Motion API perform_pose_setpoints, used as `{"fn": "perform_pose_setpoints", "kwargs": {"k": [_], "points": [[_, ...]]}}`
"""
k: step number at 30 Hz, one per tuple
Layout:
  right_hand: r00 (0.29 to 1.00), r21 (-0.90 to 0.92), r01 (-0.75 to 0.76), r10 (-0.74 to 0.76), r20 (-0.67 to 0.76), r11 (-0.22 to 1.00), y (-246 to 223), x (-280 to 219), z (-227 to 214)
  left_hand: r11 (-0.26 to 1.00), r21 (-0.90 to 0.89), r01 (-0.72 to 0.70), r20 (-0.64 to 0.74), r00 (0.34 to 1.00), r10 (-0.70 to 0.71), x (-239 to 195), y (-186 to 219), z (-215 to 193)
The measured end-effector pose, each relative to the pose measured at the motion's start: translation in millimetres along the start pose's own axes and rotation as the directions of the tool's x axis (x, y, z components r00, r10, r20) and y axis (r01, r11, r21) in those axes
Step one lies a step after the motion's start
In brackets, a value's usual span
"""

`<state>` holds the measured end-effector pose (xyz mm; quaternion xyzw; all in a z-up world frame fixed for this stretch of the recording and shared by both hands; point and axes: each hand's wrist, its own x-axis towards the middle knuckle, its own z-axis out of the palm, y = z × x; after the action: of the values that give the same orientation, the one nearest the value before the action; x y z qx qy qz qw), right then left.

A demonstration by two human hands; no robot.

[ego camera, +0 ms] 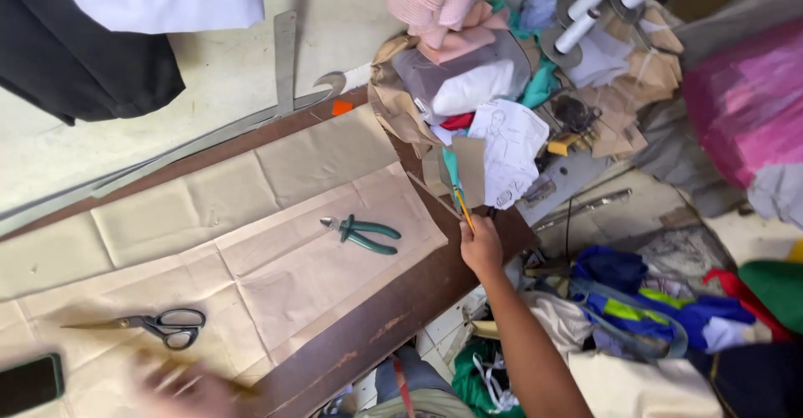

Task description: Marking fabric with a pencil and ruler and then cutting it with scissors according to a pattern.

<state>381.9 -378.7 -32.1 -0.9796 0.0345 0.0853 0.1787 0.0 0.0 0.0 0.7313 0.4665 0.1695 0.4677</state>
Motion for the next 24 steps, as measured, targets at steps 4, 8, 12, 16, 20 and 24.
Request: {"fn": "perform_pose_setpoints", "kwargs": {"k": [4, 8, 12, 16, 20, 24], "points": [[0.984, 0.628, 0.126, -0.013, -0.180, 0.768, 7.8, 28.9, 38.9, 0.993, -0.061, -0.105, 0.155, 0.981, 0.114, -6.2, 110.5, 139.5], [0.987, 0.803, 0.160, -0.098, -0.127, 0.574, 14.5, 49.5, 36.2, 0.933, 0.031, -0.358, 0.457, 0.835, 0.305, -18.1, 139.2, 265.1], [0.952, 0.670, 0.306, -0.239, -0.193, 0.677, 20.7, 63.7, 1.3, 0.917, 0.144, -0.373, 0.461, 0.845, 0.271, 3.3, 138.0, 366.4], [0.899, 0.722, 0.419, -0.364, -0.244, 0.550, 39.8, 63.6, -24.5, 0.842, 0.398, -0.363, 0.549, 0.830, 0.099, 6.2, 185.0, 379.2], [0.882, 0.825, 0.346, -0.456, -0.123, 0.447, 56.8, 49.5, -57.3, 0.579, 0.660, -0.478, 0.454, 0.868, 0.199, 6.7, 207.8, 368.2], [0.863, 0.872, 0.300, -0.499, -0.076, 0.387, 99.5, 61.4, -23.3, 0.324, 0.720, -0.614, 0.427, 0.760, 0.491, 23.7, 211.0, 350.5]]}}
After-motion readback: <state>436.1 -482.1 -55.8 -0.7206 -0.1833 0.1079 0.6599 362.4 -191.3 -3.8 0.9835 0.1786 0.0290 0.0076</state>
